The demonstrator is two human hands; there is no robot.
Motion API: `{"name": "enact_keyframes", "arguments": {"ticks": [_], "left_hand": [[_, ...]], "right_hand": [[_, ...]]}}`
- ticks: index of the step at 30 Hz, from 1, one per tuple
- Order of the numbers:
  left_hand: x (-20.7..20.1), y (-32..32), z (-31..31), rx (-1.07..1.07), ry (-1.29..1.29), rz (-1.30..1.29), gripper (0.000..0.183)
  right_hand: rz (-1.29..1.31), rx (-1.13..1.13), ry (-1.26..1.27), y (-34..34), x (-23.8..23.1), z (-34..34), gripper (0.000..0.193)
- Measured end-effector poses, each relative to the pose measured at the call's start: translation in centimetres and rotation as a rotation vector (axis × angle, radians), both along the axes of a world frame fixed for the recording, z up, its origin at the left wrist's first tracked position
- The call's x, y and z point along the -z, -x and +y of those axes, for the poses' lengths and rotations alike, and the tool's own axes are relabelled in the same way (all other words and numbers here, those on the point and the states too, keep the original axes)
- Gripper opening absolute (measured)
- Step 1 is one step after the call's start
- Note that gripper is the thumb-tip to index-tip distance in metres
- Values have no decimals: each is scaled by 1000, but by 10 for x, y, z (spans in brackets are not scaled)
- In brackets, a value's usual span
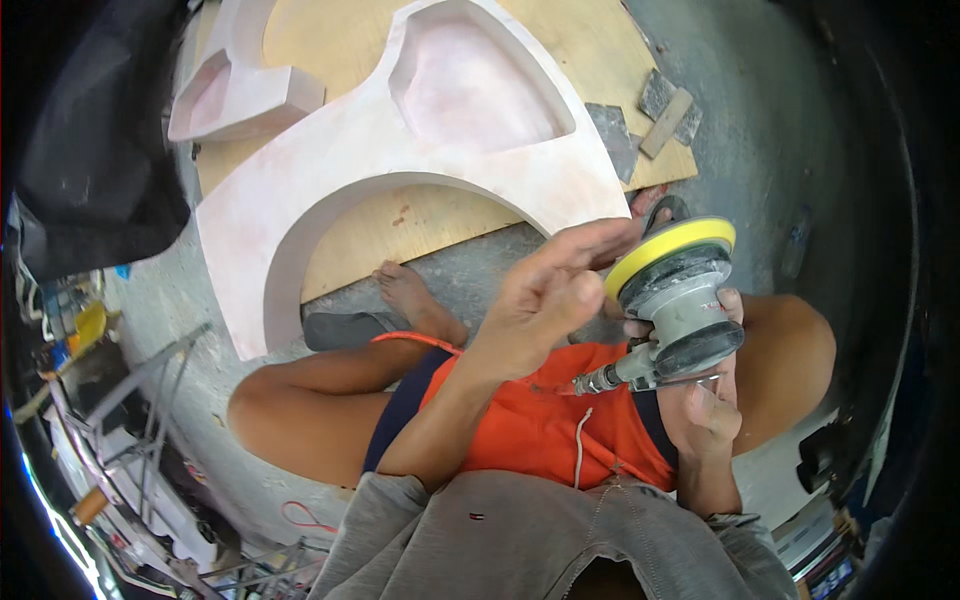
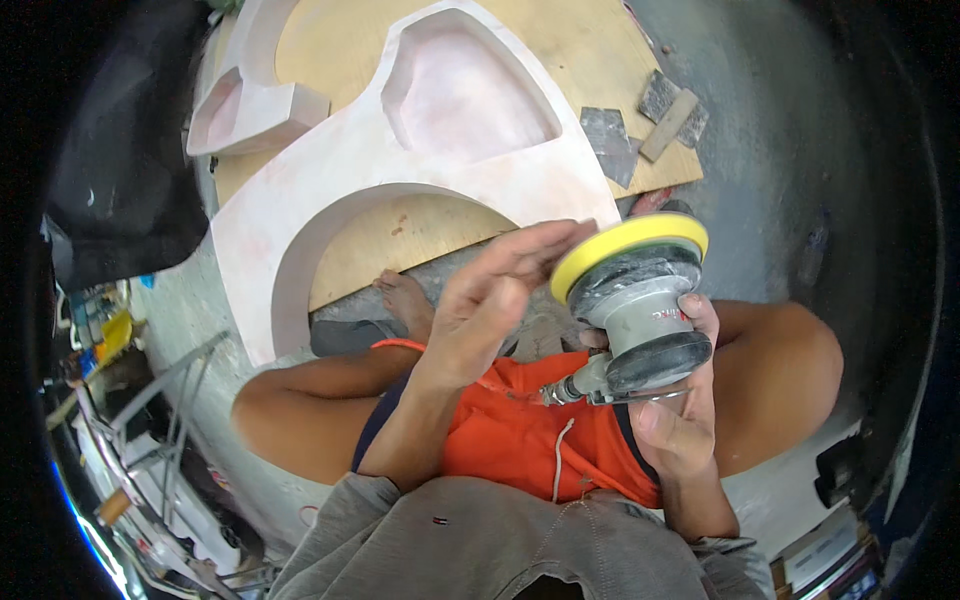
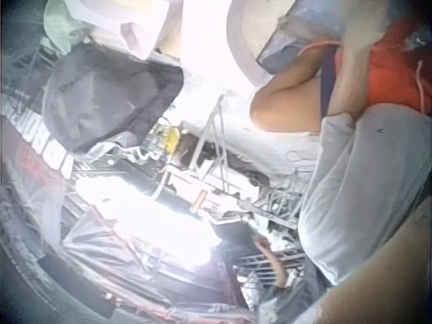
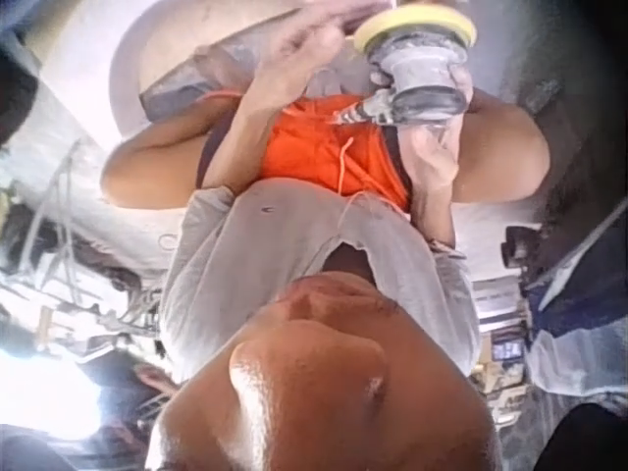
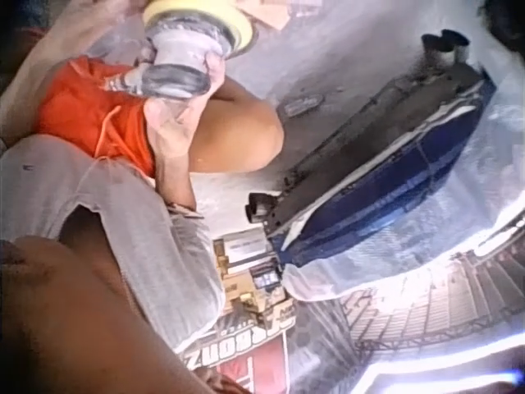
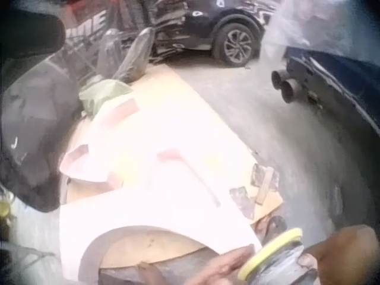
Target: Sanding a fiberglass car body part using an orbital sander in a body shop environment.
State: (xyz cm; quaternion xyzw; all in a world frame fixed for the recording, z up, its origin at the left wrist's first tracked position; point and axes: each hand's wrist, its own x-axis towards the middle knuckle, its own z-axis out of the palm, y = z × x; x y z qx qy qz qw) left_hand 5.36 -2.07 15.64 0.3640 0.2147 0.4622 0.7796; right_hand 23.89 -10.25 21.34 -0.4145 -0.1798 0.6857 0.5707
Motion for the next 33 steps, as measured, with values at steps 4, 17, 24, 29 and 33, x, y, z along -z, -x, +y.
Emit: {"name": "enact_keyframes", "arguments": {"ticks": [4,17,24,29,33], "left_hand": [[7,2,-15,10,99,-19,49],[30,19,-40,-98,267,-78,40],[31,21,-46,-99,279,-76,38],[36,18,-47,-195,147,51,40],[38,13,-48,-84,253,-35,40]], "right_hand": [[-132,-37,80,7,3,-1,104],[-316,-130,66,24,28,2,90],[-166,-206,-46,24,30,4,82],[-176,-155,-29,21,35,1,79],[-144,-178,-67,16,34,-1,78]]}}
